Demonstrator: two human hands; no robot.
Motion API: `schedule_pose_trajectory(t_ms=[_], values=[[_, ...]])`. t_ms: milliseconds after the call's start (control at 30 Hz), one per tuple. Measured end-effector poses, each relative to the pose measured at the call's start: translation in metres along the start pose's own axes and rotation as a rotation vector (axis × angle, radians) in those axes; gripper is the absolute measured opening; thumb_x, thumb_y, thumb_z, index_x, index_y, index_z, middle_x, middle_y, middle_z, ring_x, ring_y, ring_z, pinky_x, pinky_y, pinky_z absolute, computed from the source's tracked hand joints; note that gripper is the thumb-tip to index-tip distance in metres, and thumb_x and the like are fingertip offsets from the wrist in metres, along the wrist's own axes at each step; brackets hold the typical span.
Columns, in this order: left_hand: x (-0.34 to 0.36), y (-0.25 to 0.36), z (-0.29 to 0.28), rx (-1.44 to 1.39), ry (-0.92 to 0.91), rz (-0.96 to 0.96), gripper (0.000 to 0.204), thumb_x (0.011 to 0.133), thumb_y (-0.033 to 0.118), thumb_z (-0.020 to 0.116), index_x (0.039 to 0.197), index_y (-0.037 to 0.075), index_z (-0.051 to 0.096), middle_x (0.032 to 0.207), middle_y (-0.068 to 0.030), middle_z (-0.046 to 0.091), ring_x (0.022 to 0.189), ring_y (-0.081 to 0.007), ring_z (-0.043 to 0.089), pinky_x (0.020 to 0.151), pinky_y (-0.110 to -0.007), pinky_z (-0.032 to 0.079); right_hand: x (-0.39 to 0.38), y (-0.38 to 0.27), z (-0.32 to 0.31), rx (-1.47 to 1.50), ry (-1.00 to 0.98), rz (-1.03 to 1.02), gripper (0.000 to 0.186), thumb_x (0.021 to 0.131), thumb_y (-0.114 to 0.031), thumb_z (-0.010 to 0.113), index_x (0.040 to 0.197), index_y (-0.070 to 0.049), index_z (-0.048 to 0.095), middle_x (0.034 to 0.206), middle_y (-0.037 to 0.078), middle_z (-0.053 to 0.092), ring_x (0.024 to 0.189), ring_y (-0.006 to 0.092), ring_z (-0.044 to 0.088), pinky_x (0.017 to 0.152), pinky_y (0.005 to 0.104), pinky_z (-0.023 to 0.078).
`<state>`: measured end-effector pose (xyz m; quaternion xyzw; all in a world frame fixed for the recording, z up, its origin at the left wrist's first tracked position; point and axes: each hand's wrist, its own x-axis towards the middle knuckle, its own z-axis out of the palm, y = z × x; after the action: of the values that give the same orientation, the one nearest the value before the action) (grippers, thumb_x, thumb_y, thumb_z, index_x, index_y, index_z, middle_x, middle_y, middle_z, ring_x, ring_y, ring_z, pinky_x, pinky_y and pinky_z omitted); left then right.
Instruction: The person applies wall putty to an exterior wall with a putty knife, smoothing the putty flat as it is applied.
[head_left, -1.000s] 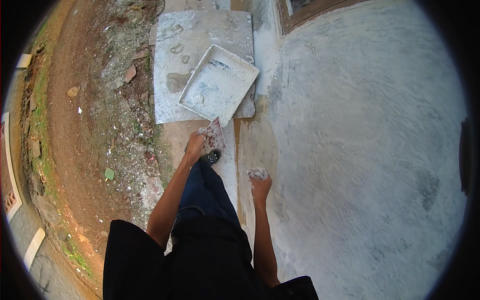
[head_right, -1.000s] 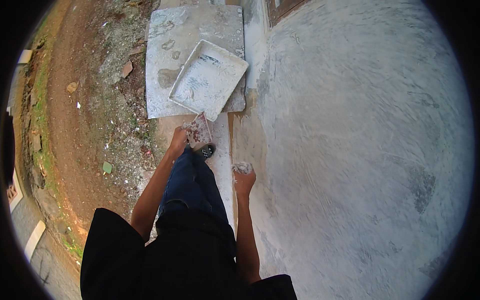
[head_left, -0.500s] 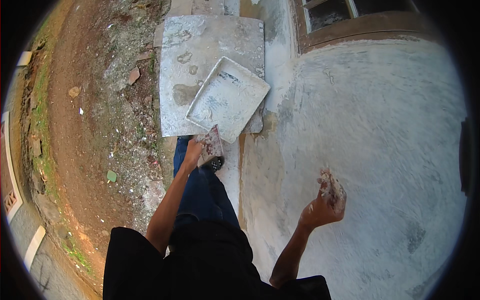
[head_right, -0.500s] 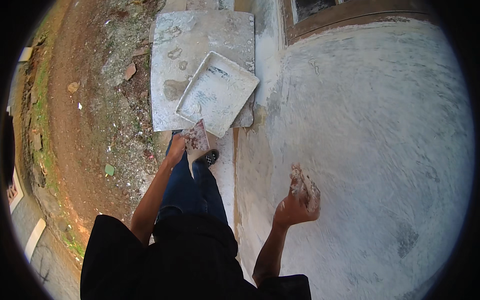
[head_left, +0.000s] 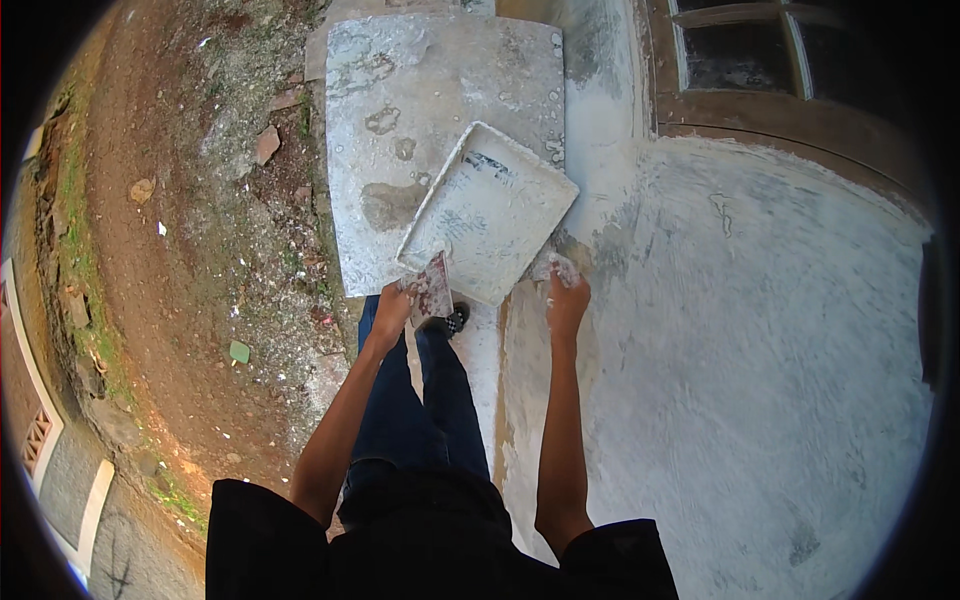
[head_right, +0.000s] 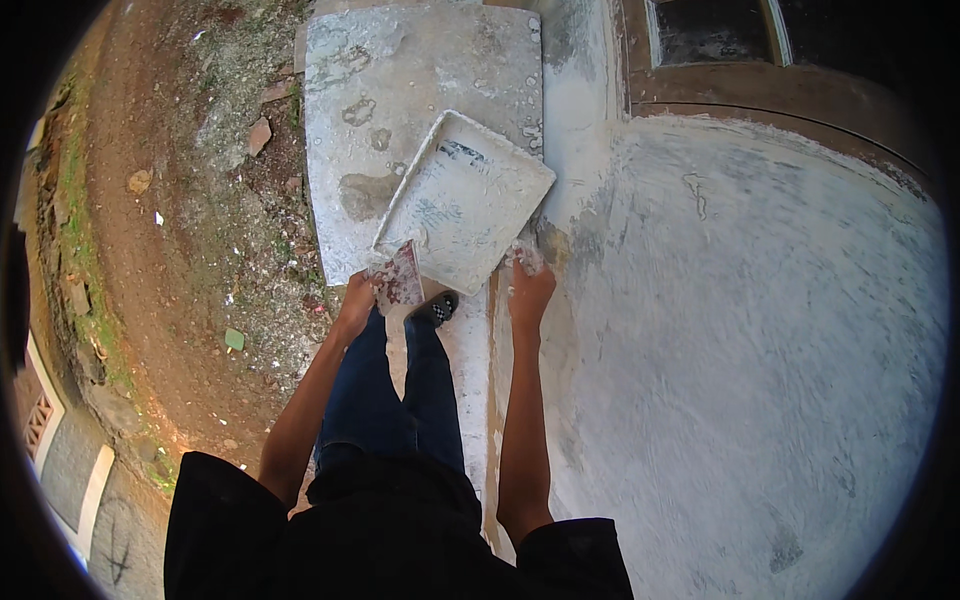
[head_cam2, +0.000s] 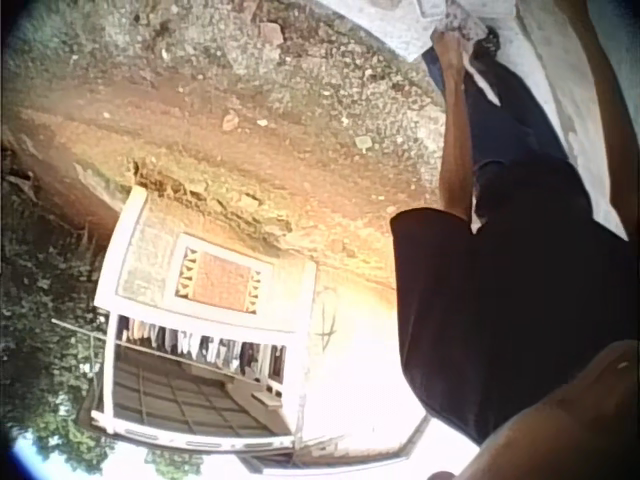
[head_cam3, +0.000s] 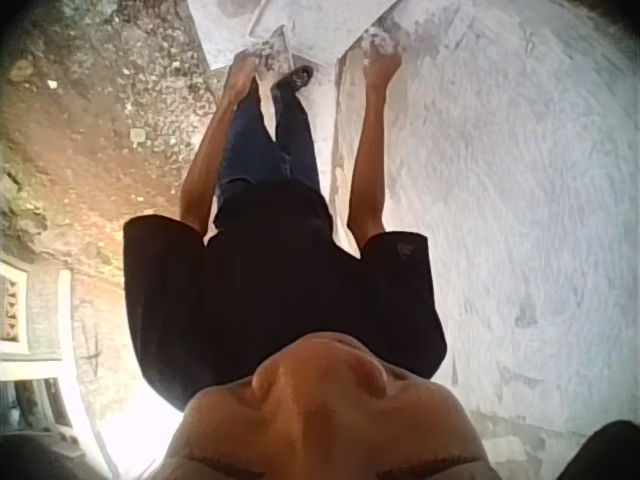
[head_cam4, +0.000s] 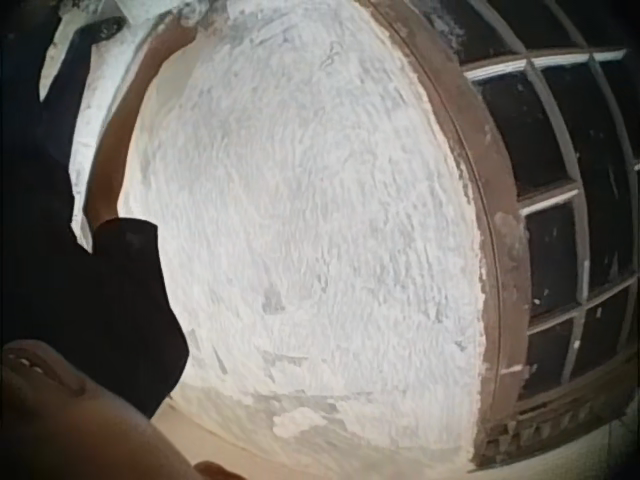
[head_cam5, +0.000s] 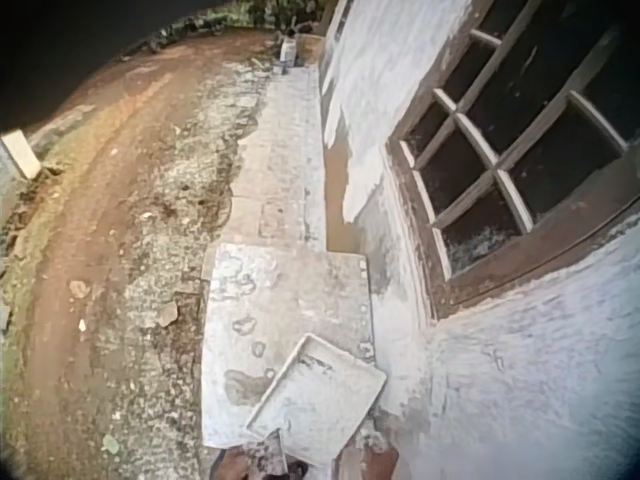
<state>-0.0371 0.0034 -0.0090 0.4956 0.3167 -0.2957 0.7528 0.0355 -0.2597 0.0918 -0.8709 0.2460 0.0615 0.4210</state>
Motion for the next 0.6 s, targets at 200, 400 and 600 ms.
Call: schedule_pose_trajectory(t_ms=[200,400,600], values=[[0.009,-0.016,0.061,-0.507,-0.128,-0.08,0.029,0.097,0.011,0.043,0.121,-0.004,0.049,0.112,-0.0093,0.058,0.1,-0.0169,0.059,0.092,-0.032,0.047,-0.083,0.053,0.035,0.602,-0.347,0.706,0.033,0.091,-0.025,0.055,0.115,-0.002,0.057,0.1,0.008,0.062,0.087,0.0164,0.06,0.074,0.0307,0.048],[0.021,-0.067,0.085,-0.298,-0.196,-0.073,0.03,0.096,0.011,0.044,0.123,-0.003,0.048,0.118,-0.0071,0.054,0.107,-0.016,0.052,0.094,-0.03,0.041,-0.102,0.084,0.067,1.264,-0.094,0.632,0.029,0.088,-0.014,0.057,0.115,-0.003,0.052,0.113,0.009,0.057,0.099,0.0206,0.058,0.086,0.0379,0.047],[0.054,-0.061,0.046,0.287,-0.233,0.012,0.036,0.095,0.028,0.05,0.106,-0.005,0.058,0.083,-0.0034,0.061,0.076,-0.013,0.05,0.069,-0.031,0.042,-0.061,0.062,0.085,0.733,-0.03,0.423,0.031,0.08,-0.003,0.063,0.111,0.001,0.057,0.106,0.009,0.062,0.094,0.0204,0.06,0.084,0.0338,0.047]])
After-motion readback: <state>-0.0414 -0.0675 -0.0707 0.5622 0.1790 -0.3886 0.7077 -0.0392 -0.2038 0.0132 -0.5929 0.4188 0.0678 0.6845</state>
